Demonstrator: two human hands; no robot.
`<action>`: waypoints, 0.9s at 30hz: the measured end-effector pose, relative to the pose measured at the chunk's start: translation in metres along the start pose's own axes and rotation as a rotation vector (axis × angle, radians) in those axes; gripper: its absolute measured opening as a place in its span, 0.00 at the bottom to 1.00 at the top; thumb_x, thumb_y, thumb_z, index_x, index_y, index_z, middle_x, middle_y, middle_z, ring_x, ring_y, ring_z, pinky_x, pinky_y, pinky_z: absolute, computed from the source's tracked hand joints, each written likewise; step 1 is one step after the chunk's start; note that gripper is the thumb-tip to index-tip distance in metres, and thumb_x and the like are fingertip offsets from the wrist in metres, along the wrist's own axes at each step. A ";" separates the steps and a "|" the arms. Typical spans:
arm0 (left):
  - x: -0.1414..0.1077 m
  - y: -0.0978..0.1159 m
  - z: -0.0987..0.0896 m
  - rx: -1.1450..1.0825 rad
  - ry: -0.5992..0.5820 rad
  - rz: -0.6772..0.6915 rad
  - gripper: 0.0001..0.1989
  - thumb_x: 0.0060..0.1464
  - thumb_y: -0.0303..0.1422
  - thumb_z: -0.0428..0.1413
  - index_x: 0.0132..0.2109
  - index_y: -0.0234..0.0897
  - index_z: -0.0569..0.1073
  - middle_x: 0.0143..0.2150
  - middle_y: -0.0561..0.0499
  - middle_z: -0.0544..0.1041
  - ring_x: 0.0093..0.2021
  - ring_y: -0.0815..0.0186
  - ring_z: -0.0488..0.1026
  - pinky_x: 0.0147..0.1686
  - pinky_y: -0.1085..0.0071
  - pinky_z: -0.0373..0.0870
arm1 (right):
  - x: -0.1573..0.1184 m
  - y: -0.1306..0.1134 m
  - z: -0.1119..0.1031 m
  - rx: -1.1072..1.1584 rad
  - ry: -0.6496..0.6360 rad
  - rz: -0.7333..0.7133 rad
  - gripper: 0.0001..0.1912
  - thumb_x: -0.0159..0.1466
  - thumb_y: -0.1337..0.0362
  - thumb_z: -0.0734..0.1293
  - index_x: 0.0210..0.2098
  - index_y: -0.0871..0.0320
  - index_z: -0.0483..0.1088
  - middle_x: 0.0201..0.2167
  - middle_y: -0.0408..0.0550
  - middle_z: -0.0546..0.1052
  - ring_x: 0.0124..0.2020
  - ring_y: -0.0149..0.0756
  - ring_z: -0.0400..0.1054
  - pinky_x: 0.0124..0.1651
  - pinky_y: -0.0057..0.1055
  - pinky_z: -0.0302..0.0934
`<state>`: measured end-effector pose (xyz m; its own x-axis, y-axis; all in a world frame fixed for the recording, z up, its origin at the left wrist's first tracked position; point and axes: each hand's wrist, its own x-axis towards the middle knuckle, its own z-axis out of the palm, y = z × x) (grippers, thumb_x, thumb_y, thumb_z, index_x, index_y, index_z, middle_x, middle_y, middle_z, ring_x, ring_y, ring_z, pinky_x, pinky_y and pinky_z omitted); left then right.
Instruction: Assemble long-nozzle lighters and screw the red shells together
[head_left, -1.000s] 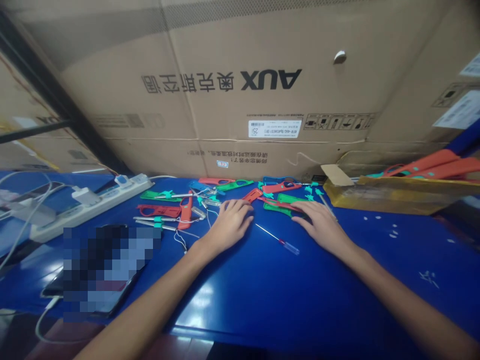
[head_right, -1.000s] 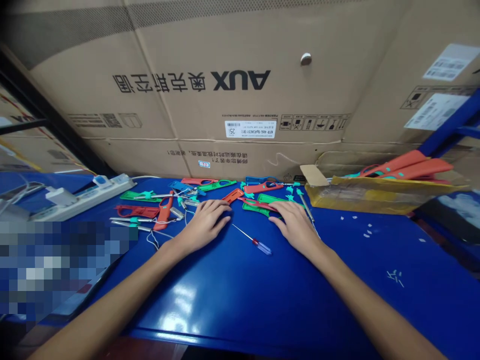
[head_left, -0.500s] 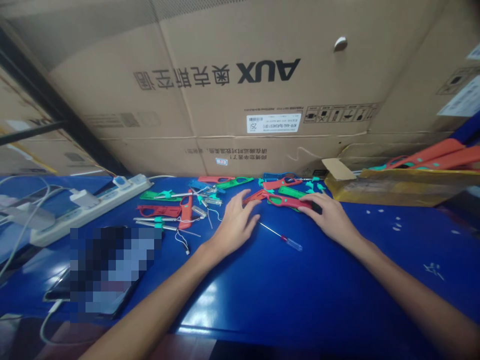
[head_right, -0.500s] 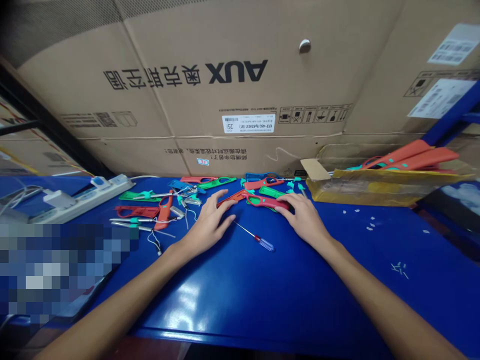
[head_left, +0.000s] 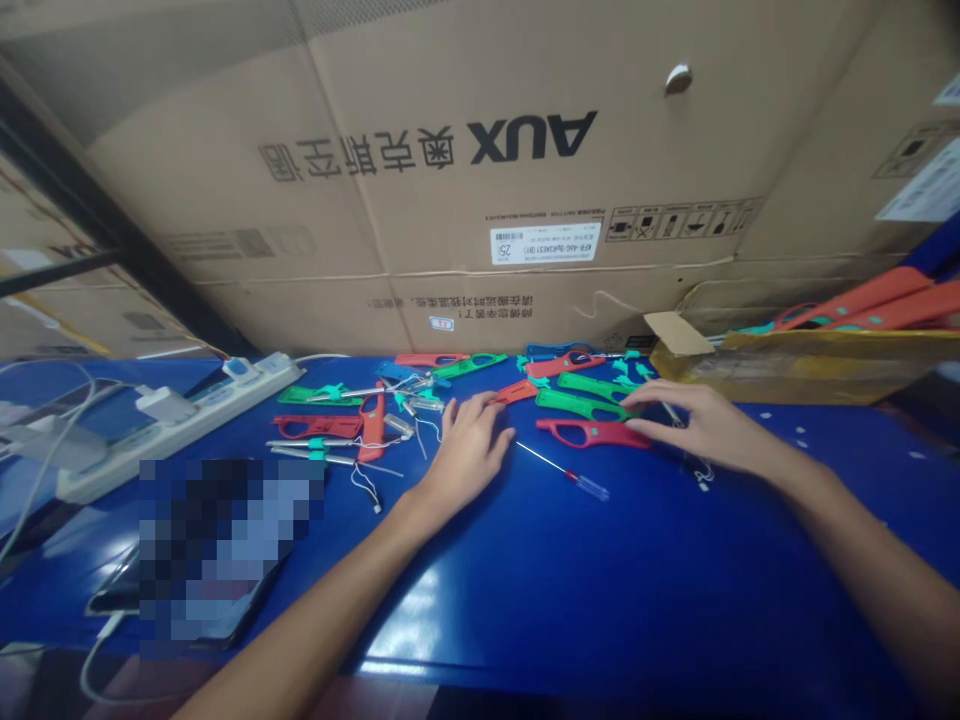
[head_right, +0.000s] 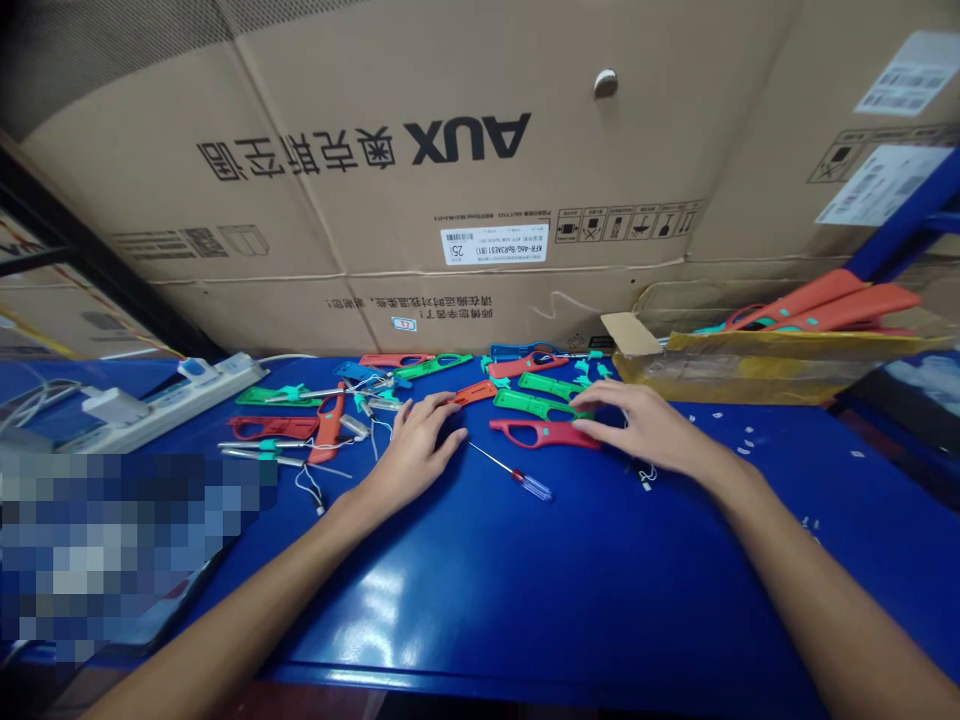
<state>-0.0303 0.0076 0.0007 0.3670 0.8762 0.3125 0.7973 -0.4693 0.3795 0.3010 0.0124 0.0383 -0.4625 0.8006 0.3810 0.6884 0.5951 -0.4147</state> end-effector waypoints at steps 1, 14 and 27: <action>0.000 -0.001 0.001 0.001 -0.001 -0.007 0.14 0.68 0.33 0.51 0.58 0.38 0.69 0.65 0.41 0.69 0.67 0.53 0.65 0.71 0.40 0.45 | -0.002 0.004 -0.004 -0.011 0.014 0.035 0.13 0.66 0.50 0.68 0.40 0.50 0.79 0.41 0.47 0.84 0.42 0.45 0.78 0.46 0.43 0.72; -0.003 0.003 0.001 -0.054 -0.069 0.037 0.17 0.69 0.34 0.51 0.62 0.40 0.66 0.69 0.41 0.65 0.72 0.53 0.58 0.71 0.37 0.42 | 0.000 0.017 0.031 -0.194 0.096 0.030 0.18 0.70 0.52 0.63 0.50 0.55 0.76 0.51 0.56 0.79 0.55 0.52 0.72 0.58 0.56 0.66; 0.006 0.002 -0.002 -0.123 -0.090 0.128 0.07 0.62 0.38 0.61 0.40 0.40 0.80 0.42 0.50 0.81 0.47 0.58 0.71 0.56 0.56 0.62 | -0.003 0.029 0.035 -0.158 0.047 0.075 0.21 0.70 0.48 0.62 0.46 0.55 0.78 0.49 0.56 0.80 0.55 0.53 0.73 0.58 0.58 0.66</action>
<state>-0.0279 0.0116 0.0051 0.5076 0.8119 0.2882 0.6788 -0.5829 0.4467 0.3032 0.0295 -0.0037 -0.3825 0.8361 0.3932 0.8010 0.5122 -0.3099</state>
